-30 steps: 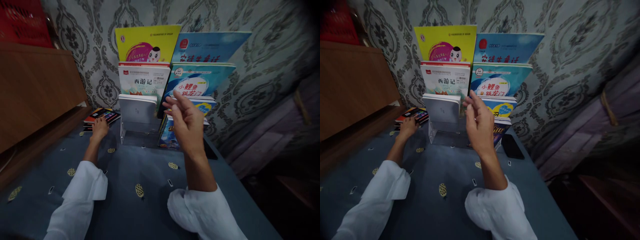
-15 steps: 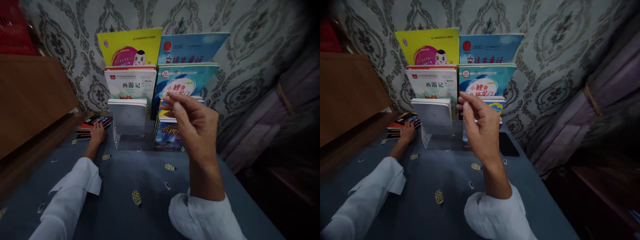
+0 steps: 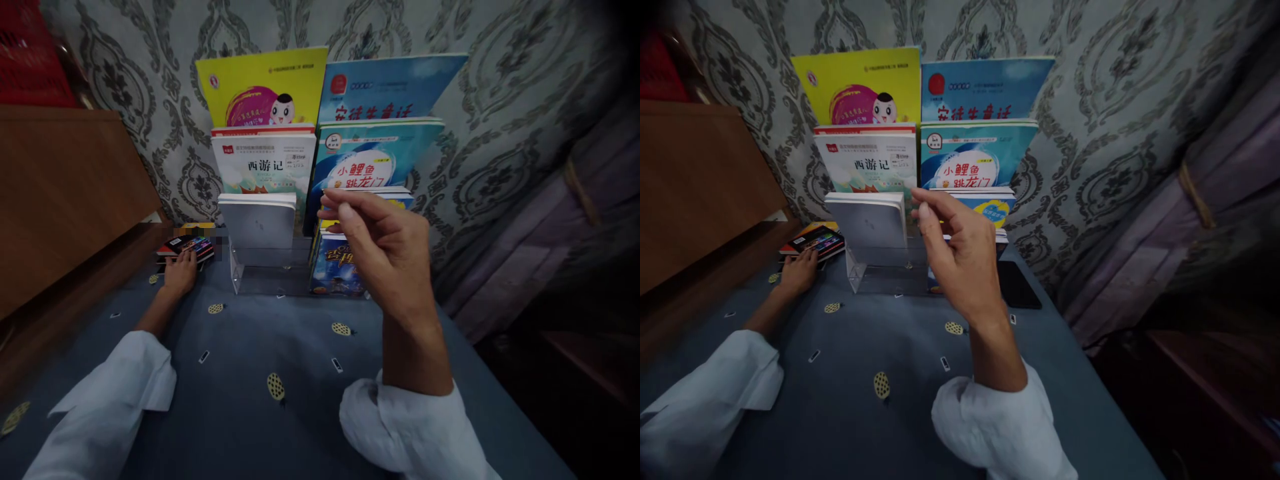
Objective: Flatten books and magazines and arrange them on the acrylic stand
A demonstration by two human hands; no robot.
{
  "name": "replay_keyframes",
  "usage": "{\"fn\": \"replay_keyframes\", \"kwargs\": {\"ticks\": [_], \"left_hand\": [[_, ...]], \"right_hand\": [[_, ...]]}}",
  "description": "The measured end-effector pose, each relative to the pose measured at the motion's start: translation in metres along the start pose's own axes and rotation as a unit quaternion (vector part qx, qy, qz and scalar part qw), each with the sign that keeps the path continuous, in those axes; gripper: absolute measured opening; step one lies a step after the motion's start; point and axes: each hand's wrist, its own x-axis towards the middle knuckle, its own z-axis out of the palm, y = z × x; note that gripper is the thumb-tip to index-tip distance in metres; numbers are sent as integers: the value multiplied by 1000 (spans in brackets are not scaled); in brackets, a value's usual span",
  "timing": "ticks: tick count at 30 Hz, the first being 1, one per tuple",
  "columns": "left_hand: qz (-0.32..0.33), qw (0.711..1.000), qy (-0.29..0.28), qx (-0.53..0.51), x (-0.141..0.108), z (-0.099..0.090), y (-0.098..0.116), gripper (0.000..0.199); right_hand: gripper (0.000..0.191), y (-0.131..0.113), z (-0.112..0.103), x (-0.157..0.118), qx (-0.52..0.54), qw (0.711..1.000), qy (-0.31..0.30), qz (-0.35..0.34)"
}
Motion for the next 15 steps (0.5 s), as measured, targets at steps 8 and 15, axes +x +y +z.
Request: {"fn": "replay_keyframes", "kwargs": {"ticks": [8, 15], "left_hand": [[19, 999, -26, 18, -79, -13, -23, 62], [40, 998, -42, -29, -155, -22, -32, 63]], "right_hand": [[27, -20, -5, -7, -3, 1000, -19, -17], [26, -41, 1, -16, 12, 997, -68, -29]]}}
